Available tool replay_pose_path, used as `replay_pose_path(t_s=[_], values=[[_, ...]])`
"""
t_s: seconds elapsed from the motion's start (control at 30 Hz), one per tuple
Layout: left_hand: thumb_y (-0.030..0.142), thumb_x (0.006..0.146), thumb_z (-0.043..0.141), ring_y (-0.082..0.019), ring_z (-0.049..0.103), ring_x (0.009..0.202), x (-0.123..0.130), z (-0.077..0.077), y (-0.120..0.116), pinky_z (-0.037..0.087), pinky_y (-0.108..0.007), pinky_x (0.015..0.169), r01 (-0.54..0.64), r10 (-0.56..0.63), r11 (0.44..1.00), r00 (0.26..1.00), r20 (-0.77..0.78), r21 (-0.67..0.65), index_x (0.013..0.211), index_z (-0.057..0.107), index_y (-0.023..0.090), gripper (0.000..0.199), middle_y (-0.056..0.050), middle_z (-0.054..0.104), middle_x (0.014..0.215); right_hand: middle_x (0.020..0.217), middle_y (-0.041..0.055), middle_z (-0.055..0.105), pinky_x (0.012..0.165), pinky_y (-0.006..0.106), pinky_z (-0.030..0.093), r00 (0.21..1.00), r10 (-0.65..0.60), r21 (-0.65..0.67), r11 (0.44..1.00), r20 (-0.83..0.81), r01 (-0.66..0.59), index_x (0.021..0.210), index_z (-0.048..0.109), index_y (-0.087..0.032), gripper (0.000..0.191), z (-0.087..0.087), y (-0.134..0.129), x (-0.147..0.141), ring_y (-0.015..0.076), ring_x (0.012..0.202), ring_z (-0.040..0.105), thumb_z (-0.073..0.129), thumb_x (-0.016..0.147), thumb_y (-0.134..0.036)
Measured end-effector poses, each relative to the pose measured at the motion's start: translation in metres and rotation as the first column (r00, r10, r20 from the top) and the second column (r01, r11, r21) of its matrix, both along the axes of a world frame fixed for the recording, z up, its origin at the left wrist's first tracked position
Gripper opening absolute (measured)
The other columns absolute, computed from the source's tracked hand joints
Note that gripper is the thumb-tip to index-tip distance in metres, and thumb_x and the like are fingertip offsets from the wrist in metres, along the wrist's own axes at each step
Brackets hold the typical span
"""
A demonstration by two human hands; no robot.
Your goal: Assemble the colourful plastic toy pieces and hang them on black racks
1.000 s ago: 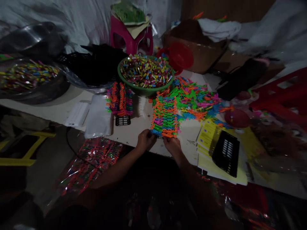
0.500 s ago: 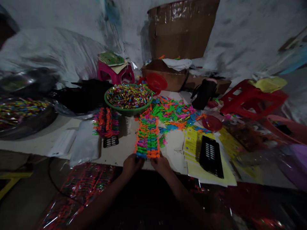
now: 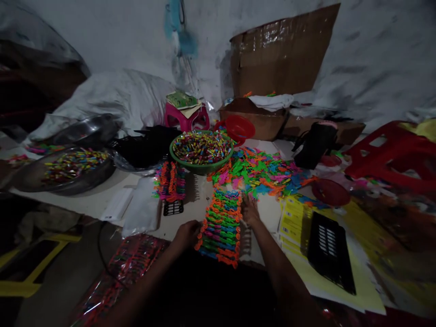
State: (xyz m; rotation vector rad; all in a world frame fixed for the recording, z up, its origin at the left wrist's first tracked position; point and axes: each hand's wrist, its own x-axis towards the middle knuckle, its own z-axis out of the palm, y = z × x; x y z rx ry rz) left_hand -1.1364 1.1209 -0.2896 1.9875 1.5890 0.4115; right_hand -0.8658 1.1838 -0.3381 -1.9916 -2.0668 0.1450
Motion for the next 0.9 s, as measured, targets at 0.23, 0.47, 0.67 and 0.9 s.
replay_pose_path(t_s=[0.23,0.47,0.67,0.9], values=[[0.023,0.079,0.043,-0.014,0.060,0.076,-0.017,-0.016,-0.004,0.045,-0.024,0.070,-0.239,0.190,0.954,0.950,0.248,0.182,0.084,0.061,0.019,0.019,-0.004,0.066,0.084,0.139,0.0138,0.030,0.100,0.051,0.019,0.983,-0.164,0.173,0.974,0.087,0.147,0.125,0.045,-0.017,0.044,-0.002,0.004,0.012,0.0305,0.130,0.019,0.032,0.084,-0.022],[0.031,0.077,0.052,-0.031,0.037,0.117,-0.137,0.005,0.046,0.030,-0.044,0.095,-0.654,0.753,0.590,0.657,-0.030,0.474,0.102,0.055,0.010,0.033,-0.020,0.049,0.119,0.140,0.0175,0.027,0.101,0.054,0.017,0.996,-0.083,0.160,0.984,0.022,0.079,0.130,0.039,-0.008,0.052,-0.035,-0.040,0.006,0.0342,0.131,0.014,0.022,0.081,-0.018],[0.005,0.074,0.045,-0.023,0.052,0.096,-0.150,0.007,0.059,0.035,-0.031,0.085,-0.608,0.663,0.694,0.748,-0.012,0.385,0.070,0.056,0.013,0.014,-0.013,0.059,0.085,0.138,0.0197,0.030,0.098,0.055,0.021,0.995,-0.098,0.140,0.985,-0.024,0.101,0.128,0.042,-0.009,0.052,-0.022,-0.043,-0.002,0.0351,0.130,0.019,0.028,0.079,-0.021],[0.003,0.075,0.043,-0.022,0.054,0.075,-0.139,0.060,0.073,0.036,-0.030,0.067,-0.746,0.659,0.538,0.662,0.356,0.392,0.060,0.043,0.016,0.020,-0.006,0.049,0.061,0.130,0.0144,0.045,0.097,0.051,0.029,0.891,-0.236,0.152,0.937,-0.387,0.314,0.108,0.059,-0.013,0.048,-0.027,-0.049,0.002,0.0306,0.125,0.031,0.030,0.076,-0.034]])
